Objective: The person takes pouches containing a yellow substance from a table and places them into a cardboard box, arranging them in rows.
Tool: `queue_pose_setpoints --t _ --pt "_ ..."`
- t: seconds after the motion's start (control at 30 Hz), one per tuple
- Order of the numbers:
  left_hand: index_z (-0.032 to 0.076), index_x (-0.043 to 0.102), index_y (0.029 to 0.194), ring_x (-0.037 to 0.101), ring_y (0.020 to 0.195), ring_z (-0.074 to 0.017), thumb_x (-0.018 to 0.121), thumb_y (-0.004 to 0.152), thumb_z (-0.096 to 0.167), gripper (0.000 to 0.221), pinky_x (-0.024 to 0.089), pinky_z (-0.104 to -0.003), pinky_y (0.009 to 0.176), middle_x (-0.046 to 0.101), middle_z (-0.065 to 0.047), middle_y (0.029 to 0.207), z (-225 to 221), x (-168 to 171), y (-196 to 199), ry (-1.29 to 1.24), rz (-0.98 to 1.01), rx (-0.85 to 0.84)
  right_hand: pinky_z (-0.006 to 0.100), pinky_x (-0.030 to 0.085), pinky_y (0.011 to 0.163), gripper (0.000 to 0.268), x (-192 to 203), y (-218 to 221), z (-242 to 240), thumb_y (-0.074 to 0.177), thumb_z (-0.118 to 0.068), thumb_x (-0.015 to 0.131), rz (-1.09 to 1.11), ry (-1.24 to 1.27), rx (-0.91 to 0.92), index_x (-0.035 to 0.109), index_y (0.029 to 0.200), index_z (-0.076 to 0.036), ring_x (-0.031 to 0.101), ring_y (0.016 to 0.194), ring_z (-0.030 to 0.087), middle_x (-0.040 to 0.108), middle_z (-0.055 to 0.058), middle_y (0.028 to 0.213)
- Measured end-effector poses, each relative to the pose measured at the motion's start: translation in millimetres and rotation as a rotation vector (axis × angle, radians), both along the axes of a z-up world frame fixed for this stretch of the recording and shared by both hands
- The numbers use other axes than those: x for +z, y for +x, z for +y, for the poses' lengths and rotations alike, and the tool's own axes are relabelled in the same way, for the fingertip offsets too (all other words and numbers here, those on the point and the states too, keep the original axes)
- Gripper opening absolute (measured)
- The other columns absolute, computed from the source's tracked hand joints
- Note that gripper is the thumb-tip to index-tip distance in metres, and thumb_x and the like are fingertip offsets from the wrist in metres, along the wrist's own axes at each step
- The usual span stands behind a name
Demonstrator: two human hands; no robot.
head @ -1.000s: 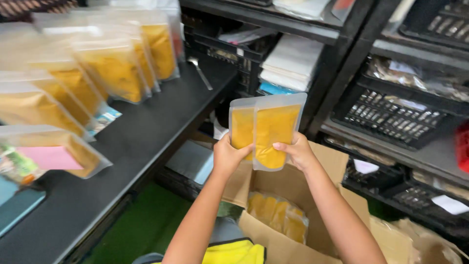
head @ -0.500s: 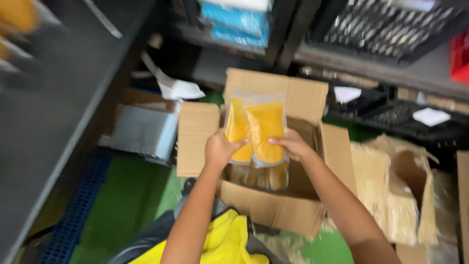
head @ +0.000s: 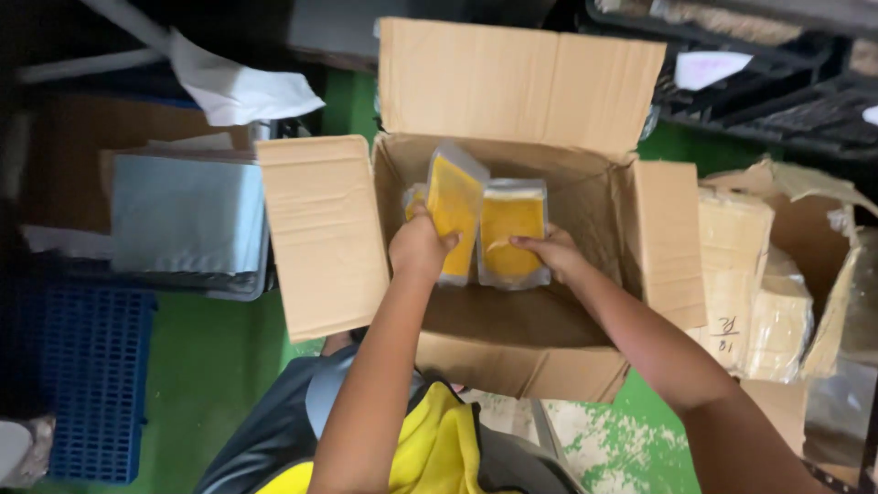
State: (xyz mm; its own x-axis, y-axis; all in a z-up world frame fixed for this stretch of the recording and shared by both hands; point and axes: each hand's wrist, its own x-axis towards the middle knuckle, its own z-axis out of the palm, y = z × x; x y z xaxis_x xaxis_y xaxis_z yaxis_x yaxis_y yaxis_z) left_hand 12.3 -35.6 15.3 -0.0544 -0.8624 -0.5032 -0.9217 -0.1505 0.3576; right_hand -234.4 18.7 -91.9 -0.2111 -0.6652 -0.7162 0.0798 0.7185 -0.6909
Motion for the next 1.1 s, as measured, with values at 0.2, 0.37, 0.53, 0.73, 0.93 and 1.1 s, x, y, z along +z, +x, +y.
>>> queue_pose_setpoints --t 0.2,0.37,0.53,0.73,0.93,1.1 --pt "0.017 0.016 0.15 0.069 0.114 -0.037 0.075 0.088 0.042 0.089 0.056 -0.056 0.095 0.071 -0.019 0.116 -5.3 -22.0 -15.9 0.315 0.112 0.118 0.05 0.057 0.09 0.081 -103.3 -8.4 6.4 0.067 -0.028 0.099 0.335 0.118 0.266 0.059 0.134 -0.008 0.069 0.11 0.038 0.07 0.024 0.114" --pt "0.022 0.008 0.155 0.06 0.13 -0.0391 0.073 0.091 0.035 0.092 0.047 -0.061 0.106 0.064 -0.021 0.134 -20.2 -50.5 -27.6 0.411 0.191 0.16 0.045 0.052 0.104 0.104 -242.9 -32.7 13.0 0.072 -0.033 0.094 0.41 0.26 0.53 0.035 0.158 -0.022 0.064 0.122 0.037 0.062 0.026 0.13" --pt "0.015 0.011 0.16 0.054 0.137 -0.037 0.06 0.097 0.019 0.08 0.047 -0.056 0.11 0.051 -0.021 0.152 -21.4 -113.2 -40.4 0.422 0.434 0.276 0.057 0.023 0.125 0.099 -73.2 52.5 -19.9 0.077 -0.012 0.079 0.128 -0.085 0.451 0.023 0.158 0.007 0.031 0.147 0.05 0.031 0.037 0.157" --pt "0.009 0.001 0.16 0.058 0.133 -0.0399 0.047 0.099 0.012 0.076 0.048 -0.053 0.111 0.058 -0.027 0.14 -18.8 -135.8 -27.9 0.476 0.324 0.278 0.047 0.053 0.095 0.072 -239.1 -21.5 46.9 0.093 -0.031 0.068 0.379 0.329 0.551 0.023 0.149 -0.026 0.066 0.116 0.039 0.064 0.023 0.123" --pt "0.004 0.001 0.16 0.058 0.132 -0.0428 0.043 0.1 0.009 0.074 0.047 -0.053 0.111 0.058 -0.031 0.137 -28.4 -81.9 -30.1 0.519 0.32 0.266 0.052 0.057 0.091 0.038 -263.2 -32.7 41.1 0.091 -0.028 0.065 0.519 0.336 0.95 0.052 0.125 -0.015 0.069 0.111 0.041 0.07 0.021 0.111" --pt "0.002 0.007 0.16 0.061 0.128 -0.0413 0.043 0.099 0.016 0.072 0.051 -0.052 0.106 0.063 -0.03 0.131 -19.0 -133.8 -27.0 0.515 0.287 0.24 0.054 0.059 0.088 0.029 -218.4 -21.6 19.9 0.095 -0.024 0.058 0.719 0.332 1.242 0.073 0.113 -0.008 0.071 0.111 0.04 0.074 0.019 0.109"
